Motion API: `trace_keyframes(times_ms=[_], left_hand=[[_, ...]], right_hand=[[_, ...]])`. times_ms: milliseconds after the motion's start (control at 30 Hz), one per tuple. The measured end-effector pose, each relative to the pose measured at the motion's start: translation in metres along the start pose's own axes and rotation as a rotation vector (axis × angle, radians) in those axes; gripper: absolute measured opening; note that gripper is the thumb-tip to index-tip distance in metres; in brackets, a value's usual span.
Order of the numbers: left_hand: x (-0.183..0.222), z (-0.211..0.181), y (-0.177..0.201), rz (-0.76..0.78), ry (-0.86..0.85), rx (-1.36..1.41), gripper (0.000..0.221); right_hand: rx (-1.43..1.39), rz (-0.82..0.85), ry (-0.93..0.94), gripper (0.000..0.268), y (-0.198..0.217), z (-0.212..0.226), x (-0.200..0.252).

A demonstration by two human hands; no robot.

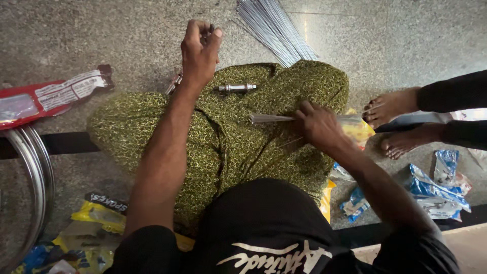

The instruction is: The person unboxes and organizes bundles of bicycle spokes by hand, removing them from plastic and paper packaging while sitting on the floor.

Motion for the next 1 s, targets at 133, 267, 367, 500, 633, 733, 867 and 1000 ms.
trace_keyframes(times_ms=[133,267,367,500,633,733,867,1000], left_hand=[[0.001,0.000,0.006,-0.030,0.024,0.083,0.033],[-0.003,0.005,0.011,-0.065,0.085,0.227,0.034],[-0.002,0.006,0.011,-0.045,0.125,0.314,0.038],[0.001,-0.004,0.008,-0.007,0.107,0.500,0.045],[0.003,-0.008,0.013,-0.043,0.148,0.328,0.032],[0.003,-0.015,0.009,-0.058,0.051,0.296,0.031],[-0.001,-0.014,0.016,-0.063,0.033,0.428,0.032],[0.004,-0.015,0.017,-0.056,0.032,0.507,0.043]], right_hand=[[-0.187,-0.169,0.084,0.040,0.013,0.008,0.020],[-0.215,-0.251,0.196,0.052,0.030,0.022,0.043],[-0.121,-0.147,0.123,0.050,0.013,0.023,0.041],[0.051,0.018,-0.032,0.034,-0.025,0.013,0.018],[-0.072,0.000,0.016,0.035,-0.025,0.017,-0.001],[-0.189,0.151,0.002,0.028,-0.014,0.011,0.009],[-0.543,0.378,-0.203,0.030,0.006,-0.015,0.011],[-0.762,0.400,-0.127,0.033,0.021,-0.012,0.014]])
Point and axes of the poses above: each hand's wrist, its own x-axis away from the middle knuckle, its own y-axis out of the back of the hand, z = x × y, the point moved 8 cm from there along -x, towards the middle knuckle, and after that the axes turned 4 degrees about z, right-handed, at the moved point
